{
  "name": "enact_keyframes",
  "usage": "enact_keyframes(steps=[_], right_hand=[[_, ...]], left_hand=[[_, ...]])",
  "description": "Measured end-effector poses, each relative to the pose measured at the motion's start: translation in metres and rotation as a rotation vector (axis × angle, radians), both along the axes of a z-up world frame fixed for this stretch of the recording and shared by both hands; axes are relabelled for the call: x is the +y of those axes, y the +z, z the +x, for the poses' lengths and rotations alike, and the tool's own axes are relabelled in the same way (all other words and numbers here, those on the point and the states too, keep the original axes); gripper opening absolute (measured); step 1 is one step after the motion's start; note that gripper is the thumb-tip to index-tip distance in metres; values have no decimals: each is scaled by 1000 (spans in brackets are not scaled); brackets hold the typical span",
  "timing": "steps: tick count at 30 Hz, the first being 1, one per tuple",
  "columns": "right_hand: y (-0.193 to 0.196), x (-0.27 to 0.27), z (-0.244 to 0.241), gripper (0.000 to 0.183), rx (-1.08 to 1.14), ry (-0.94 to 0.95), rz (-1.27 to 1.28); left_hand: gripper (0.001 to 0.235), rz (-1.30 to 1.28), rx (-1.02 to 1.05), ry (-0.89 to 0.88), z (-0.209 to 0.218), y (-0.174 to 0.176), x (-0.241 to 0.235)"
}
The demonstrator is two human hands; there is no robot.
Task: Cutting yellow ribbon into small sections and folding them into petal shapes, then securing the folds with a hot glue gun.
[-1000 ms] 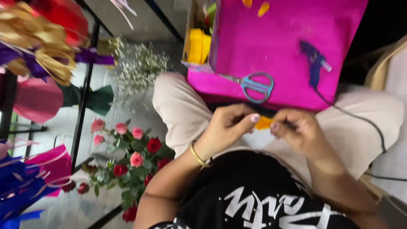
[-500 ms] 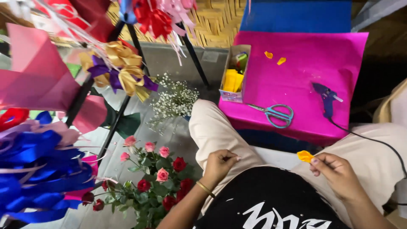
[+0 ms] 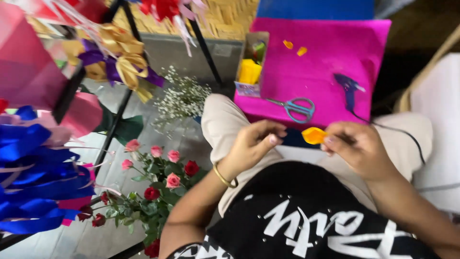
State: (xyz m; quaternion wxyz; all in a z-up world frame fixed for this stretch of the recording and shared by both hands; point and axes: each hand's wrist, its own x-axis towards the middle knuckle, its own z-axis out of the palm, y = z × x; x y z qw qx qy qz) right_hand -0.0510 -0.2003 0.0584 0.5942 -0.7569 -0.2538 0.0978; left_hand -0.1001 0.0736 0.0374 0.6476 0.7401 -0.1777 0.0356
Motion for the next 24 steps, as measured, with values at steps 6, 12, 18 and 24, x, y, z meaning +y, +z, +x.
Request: enact_keyframes(steps=[6,12,18,24], right_hand=[[36,17,-15,21,-95,25,47],[49,18,-19,20,-240,8,-8],[45,20,-21,18,-188,-8,-1],[30,13,-13,58,7,87,187]], left_hand=[[31,-31,9,-17,1,66,-41],[17,48,-31,72,-3,80,-54],[14,-3,-7,78,-6,70,-52],[15,3,-46,156,-5,72,-52]])
